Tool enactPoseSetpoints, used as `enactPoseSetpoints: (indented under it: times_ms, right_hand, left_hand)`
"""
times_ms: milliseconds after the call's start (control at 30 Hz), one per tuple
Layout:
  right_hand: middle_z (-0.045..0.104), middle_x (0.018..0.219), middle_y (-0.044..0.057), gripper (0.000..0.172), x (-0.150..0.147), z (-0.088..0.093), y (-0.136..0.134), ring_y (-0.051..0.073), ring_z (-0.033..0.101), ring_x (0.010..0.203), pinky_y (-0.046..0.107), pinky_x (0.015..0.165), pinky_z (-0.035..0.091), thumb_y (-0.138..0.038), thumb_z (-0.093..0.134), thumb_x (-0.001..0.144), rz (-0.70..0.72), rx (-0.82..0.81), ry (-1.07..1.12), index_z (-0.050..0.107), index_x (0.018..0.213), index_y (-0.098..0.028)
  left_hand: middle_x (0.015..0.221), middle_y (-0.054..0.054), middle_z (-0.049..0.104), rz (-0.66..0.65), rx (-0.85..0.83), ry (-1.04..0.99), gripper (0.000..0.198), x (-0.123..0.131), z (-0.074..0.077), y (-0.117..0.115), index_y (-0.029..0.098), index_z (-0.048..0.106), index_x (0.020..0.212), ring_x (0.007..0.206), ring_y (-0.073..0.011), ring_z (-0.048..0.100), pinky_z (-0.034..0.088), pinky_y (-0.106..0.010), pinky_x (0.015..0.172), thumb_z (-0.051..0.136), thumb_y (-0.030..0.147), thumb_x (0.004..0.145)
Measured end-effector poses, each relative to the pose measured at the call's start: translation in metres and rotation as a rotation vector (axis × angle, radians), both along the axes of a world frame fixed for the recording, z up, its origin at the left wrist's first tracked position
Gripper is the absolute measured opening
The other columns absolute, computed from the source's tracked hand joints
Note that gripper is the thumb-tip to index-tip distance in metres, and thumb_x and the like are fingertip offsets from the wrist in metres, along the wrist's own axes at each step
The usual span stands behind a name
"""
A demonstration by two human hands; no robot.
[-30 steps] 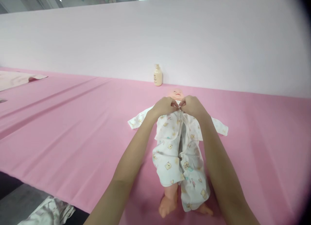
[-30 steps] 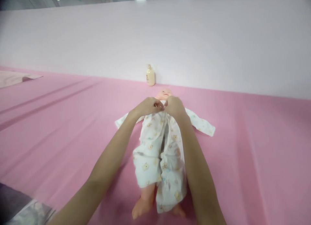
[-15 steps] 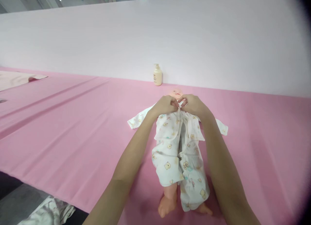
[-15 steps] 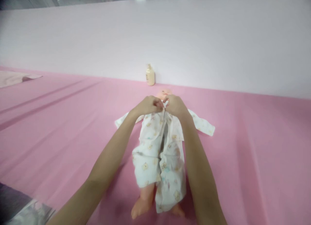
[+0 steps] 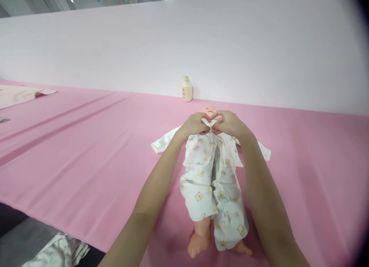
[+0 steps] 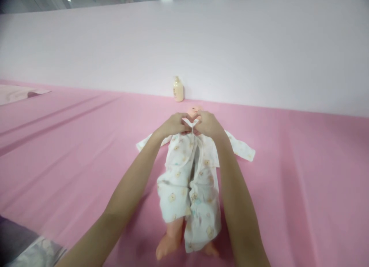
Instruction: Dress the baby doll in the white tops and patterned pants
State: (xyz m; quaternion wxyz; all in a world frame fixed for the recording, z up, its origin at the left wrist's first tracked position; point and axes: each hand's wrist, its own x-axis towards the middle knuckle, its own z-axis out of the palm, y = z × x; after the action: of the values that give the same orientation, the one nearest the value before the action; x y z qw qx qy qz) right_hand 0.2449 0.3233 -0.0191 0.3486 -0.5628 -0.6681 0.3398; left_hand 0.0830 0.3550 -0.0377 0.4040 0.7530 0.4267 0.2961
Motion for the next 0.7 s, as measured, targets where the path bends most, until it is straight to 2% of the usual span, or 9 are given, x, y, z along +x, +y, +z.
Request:
enactPoseSetpoints:
  times_ms: [100,233,333,400,533,700]
  right_hand:
    - [0.063,0.057,0.0,0.034,-0.004,-0.007,0.005,0.018,0.062,0.052,0.029,0.055,0.05,0.003,0.056,0.058,-0.011,0.034,-0.047,0.061,0.085,-0.017]
    - [0.06,0.053,-0.002,0.035,-0.01,-0.012,0.009,0.016,0.059,0.05,0.026,0.052,0.046,0.0,0.053,0.056,-0.034,0.092,-0.175,0.059,0.086,-0.017]
    - [0.061,0.058,-0.002,0.034,-0.012,-0.012,0.009,0.015,0.058,0.054,0.024,0.052,0.043,-0.004,0.053,0.057,-0.041,0.129,-0.268,0.057,0.088,-0.018]
    - [0.062,0.063,-0.001,0.033,-0.012,-0.012,0.009,0.014,0.058,0.057,0.023,0.053,0.042,-0.007,0.055,0.057,-0.041,0.142,-0.305,0.057,0.088,-0.018]
    - [0.063,0.067,-0.001,0.033,-0.011,-0.012,0.009,0.013,0.058,0.057,0.021,0.053,0.041,-0.006,0.055,0.057,-0.025,0.114,-0.286,0.056,0.088,-0.018]
    - [0.06,0.059,-0.003,0.033,-0.007,-0.012,0.01,0.012,0.057,0.051,0.022,0.051,0.043,-0.004,0.056,0.058,0.005,0.034,-0.155,0.055,0.088,-0.018]
  left_hand:
    - [0.063,-0.004,0.066,-0.007,-0.067,-0.054,0.036,0.0,-0.001,0.0,0.015,0.059,0.101,0.056,-0.0138,0.062,0.052,-0.026,0.058,0.06,0.007,0.066]
    - [0.066,-0.006,0.067,0.028,-0.119,-0.054,0.029,0.002,0.001,0.0,0.015,0.057,0.103,0.059,-0.0145,0.065,0.054,-0.026,0.058,0.059,0.014,0.074]
    - [0.066,-0.005,0.066,0.037,-0.121,-0.034,0.032,0.003,0.002,0.0,0.016,0.054,0.108,0.061,-0.0153,0.066,0.054,-0.025,0.058,0.061,0.022,0.077]
    - [0.066,-0.004,0.065,0.042,-0.123,-0.03,0.037,0.003,0.002,0.0,0.017,0.051,0.111,0.062,-0.0151,0.066,0.054,-0.024,0.058,0.064,0.02,0.076]
    - [0.067,-0.002,0.065,0.036,-0.147,-0.053,0.042,0.002,-0.001,0.002,0.018,0.05,0.112,0.063,-0.0142,0.066,0.055,-0.025,0.059,0.062,0.011,0.072]
    - [0.064,-0.001,0.063,-0.013,-0.145,-0.089,0.043,0.001,-0.004,0.004,0.018,0.05,0.111,0.061,-0.0126,0.064,0.055,-0.025,0.061,0.058,0.006,0.07]
